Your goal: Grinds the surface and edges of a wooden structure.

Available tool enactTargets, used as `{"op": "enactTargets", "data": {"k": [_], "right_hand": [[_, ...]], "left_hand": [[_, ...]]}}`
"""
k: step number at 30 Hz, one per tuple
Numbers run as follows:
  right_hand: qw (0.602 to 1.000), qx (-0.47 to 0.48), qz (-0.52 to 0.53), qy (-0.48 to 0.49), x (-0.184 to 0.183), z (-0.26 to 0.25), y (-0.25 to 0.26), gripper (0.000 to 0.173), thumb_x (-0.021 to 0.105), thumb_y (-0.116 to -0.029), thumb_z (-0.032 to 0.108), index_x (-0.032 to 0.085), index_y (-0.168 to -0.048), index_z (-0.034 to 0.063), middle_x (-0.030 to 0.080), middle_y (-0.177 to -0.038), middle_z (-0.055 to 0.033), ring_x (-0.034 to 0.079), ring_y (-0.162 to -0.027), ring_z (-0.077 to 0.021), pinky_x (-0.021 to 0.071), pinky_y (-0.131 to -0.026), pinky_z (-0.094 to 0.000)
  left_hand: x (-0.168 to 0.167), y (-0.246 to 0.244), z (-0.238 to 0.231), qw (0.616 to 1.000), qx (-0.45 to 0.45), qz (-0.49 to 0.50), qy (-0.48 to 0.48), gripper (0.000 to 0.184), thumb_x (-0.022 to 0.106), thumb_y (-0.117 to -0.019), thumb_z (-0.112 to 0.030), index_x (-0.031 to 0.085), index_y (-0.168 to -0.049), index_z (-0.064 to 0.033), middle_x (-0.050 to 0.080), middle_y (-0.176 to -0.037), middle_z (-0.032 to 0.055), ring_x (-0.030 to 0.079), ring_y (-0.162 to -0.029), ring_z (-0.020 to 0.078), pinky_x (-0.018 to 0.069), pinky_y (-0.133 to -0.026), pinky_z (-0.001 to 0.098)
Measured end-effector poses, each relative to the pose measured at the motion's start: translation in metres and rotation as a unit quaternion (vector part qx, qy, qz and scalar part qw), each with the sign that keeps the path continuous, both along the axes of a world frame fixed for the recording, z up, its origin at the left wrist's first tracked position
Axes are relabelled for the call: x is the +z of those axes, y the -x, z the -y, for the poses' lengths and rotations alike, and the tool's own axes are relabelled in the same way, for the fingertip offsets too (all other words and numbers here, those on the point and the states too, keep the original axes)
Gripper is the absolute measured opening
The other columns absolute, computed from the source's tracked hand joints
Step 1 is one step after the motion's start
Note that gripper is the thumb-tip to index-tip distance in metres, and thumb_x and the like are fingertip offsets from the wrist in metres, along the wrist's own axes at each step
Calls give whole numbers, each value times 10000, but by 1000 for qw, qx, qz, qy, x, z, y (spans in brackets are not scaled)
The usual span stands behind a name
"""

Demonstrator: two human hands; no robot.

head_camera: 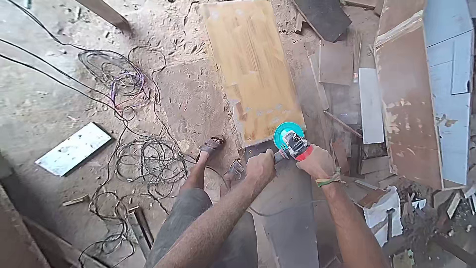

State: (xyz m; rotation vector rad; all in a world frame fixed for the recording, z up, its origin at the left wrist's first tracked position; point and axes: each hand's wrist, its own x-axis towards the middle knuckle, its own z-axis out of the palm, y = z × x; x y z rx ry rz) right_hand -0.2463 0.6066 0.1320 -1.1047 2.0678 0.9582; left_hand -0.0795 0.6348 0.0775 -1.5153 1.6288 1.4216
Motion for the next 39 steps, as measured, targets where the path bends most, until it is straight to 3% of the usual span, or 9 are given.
{"op": "enactTargets", "data": {"k": [6, 25, 39], "right_hand": [[1000, -1, -22, 11, 0, 4, 4, 681, 893, -637, 375, 674, -1216, 92, 733, -1129, -156, 718, -1075, -331, 580, -889, -579], [998, 61, 11, -19, 1, 0, -55, 710, 876, -679, 386, 639, -1282, 95, 728, -1148, -167, 716, -1090, -345, 585, -891, -569], [993, 98, 50, -34, -3, -14, -90, 671, 838, -701, 388, 630, -1258, 77, 731, -1123, -154, 727, -1060, -328, 596, -860, -547]], "left_hand": [[1, 4, 7, 1000, 9, -12, -6, 339, 666, -845, -185, 598, -1172, -125, 732, -1017, 127, 734, -968, 350, 583, -725, 566], [1, -49, -22, 997, 60, 14, -38, 347, 646, -880, -214, 576, -1206, -118, 728, -1028, 138, 732, -970, 358, 577, -740, 575], [4, -83, -43, 994, 81, 60, -48, 359, 643, -878, -231, 592, -1219, -134, 731, -1041, 136, 731, -983, 355, 576, -755, 581]]}}
